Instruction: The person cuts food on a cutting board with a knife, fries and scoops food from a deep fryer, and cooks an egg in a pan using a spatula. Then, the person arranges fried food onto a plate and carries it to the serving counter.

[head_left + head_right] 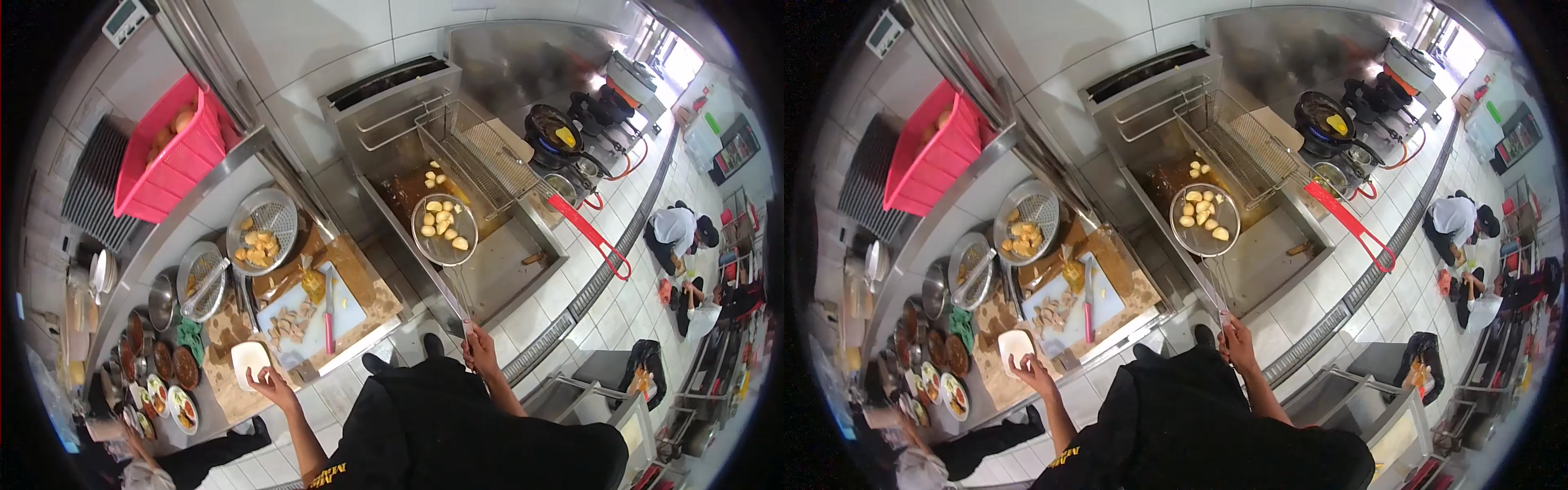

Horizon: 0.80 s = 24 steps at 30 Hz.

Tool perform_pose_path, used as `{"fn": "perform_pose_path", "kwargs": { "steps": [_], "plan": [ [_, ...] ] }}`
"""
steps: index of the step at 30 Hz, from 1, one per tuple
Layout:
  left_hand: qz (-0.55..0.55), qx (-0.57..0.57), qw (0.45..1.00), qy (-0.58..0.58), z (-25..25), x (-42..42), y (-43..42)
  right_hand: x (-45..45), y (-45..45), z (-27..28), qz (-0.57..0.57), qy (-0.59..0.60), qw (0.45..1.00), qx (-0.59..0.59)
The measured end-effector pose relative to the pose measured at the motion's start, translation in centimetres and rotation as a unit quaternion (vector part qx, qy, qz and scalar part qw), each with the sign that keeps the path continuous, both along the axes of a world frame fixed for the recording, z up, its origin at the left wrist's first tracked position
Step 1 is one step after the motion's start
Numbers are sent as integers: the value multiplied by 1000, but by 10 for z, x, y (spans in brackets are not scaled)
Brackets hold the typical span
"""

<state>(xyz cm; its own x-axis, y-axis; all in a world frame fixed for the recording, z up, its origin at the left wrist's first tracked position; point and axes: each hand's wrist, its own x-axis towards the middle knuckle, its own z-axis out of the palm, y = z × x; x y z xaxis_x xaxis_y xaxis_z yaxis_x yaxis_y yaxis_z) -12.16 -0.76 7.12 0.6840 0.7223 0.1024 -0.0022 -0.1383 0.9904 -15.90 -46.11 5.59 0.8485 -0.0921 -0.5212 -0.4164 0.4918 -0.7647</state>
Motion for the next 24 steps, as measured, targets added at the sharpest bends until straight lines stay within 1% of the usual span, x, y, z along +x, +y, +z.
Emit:
{"fn": "perform_pose_path", "kwargs": {
  "steps": [2,3,4,5,6,7,8,9,10,11,12,14,15,16,18,20,22,23,24],
  "plan": [
    [-21,16,1000,9,3,-2,-5,-6,1,6,2,9,996,-87],
    [-13,14,1000,12,-1,-5,-4,-15,-1,-3,5,-12,990,-139],
    [-11,28,1000,8,-4,-8,-3,-25,-5,-1,1,29,988,-150],
    [19,44,999,12,-16,-11,4,-29,-9,9,5,63,985,-160],
    [24,65,997,42,-13,-18,4,-34,-12,17,40,53,960,-272],
    [34,63,997,32,-12,-22,3,-38,-15,34,84,-20,929,-359],
    [34,70,997,21,-18,-26,9,-51,-27,14,29,75,967,-244],
    [36,65,997,23,-1,-28,1,-49,-17,55,113,33,920,-373],
    [39,78,996,-4,5,-30,1,-37,7,116,90,125,949,-276],
    [51,69,996,0,14,-29,0,-58,-5,84,116,10,937,-330],
    [51,40,998,-13,12,-32,9,-55,10,96,125,4,936,-329],
    [54,9,998,-16,15,-38,28,-47,50,147,190,60,939,-279],
    [54,7,998,-22,16,-41,40,-41,72,160,213,66,943,-247],
    [60,9,998,-27,17,-45,55,-32,95,165,211,61,943,-249],
    [61,11,997,-36,21,-50,85,-13,141,171,282,6,948,-146],
    [63,7,997,-45,30,-62,113,13,196,161,303,-51,941,-141],
    [63,14,997,-37,33,-76,139,51,249,137,335,-139,926,-102],
    [74,7,996,-46,29,-83,151,76,282,127,338,-162,919,-125],
    [84,1,995,-60,27,-86,162,96,311,100,296,-193,933,-67]
  ]
}}
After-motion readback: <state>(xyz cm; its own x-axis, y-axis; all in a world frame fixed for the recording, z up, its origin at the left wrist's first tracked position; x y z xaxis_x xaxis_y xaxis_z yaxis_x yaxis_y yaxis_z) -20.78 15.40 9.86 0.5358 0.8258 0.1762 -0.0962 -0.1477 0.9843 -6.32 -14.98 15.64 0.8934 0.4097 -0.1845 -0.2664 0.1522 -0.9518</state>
